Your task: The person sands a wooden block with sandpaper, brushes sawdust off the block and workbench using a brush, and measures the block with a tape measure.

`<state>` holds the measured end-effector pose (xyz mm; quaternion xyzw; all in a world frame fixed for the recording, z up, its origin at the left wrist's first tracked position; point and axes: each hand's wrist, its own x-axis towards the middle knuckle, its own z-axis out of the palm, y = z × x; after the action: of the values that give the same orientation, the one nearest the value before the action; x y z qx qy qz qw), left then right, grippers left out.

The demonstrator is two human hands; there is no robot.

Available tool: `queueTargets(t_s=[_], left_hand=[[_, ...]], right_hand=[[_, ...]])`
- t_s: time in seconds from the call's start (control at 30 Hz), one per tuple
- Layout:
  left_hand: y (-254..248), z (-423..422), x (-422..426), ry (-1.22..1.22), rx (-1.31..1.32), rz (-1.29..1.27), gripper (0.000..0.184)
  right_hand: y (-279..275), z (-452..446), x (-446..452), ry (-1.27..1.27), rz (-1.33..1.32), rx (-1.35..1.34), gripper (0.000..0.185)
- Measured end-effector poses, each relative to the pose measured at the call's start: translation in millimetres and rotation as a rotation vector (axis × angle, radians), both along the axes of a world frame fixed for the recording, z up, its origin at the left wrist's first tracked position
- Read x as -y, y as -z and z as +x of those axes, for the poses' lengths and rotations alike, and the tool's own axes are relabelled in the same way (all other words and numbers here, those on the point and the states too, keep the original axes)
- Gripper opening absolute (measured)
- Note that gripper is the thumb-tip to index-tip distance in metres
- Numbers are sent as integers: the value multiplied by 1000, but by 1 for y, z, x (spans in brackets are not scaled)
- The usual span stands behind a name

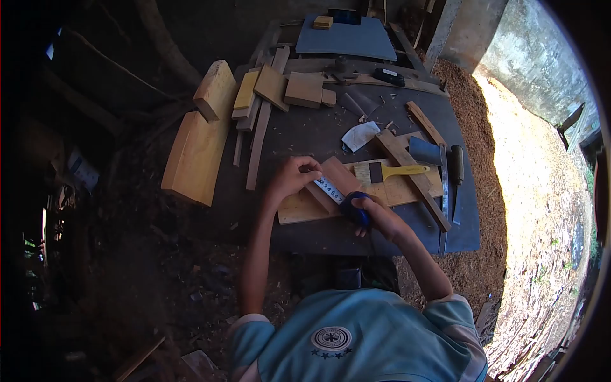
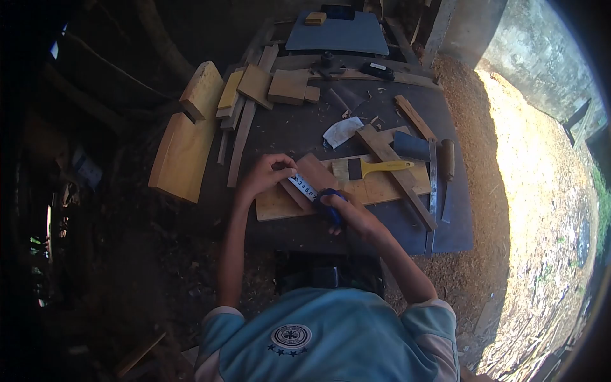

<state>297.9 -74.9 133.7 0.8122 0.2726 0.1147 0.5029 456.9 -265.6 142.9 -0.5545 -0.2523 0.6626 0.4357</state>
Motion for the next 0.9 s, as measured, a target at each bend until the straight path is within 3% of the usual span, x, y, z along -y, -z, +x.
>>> queueTargets(t_s=[0.07,0.17,0.37,0.47,0.57,0.77,0.9], left_hand=[[-5,-6,8,-109,-35,-20,14],[-3,-15,24,-228,-10,147,18],[2,-31,22,-55,-87,192,23],[5,-39,9,-2,-77,76,23],[12,-45,3,-100,-10,-297,20],[5,-37,19,-206,48,-238,13],[6,-38,24,-262,97,-270,15]], right_hand=[[9,12,-10,-43,44,224,55],[1,22,-19,-38,98,222,54],[-7,33,-32,-81,71,401,73],[8,45,-35,-110,52,401,80],[-2,40,-30,-16,4,454,84],[-17,41,-33,-154,42,492,76],[-26,37,-32,-115,-1,460,80]])
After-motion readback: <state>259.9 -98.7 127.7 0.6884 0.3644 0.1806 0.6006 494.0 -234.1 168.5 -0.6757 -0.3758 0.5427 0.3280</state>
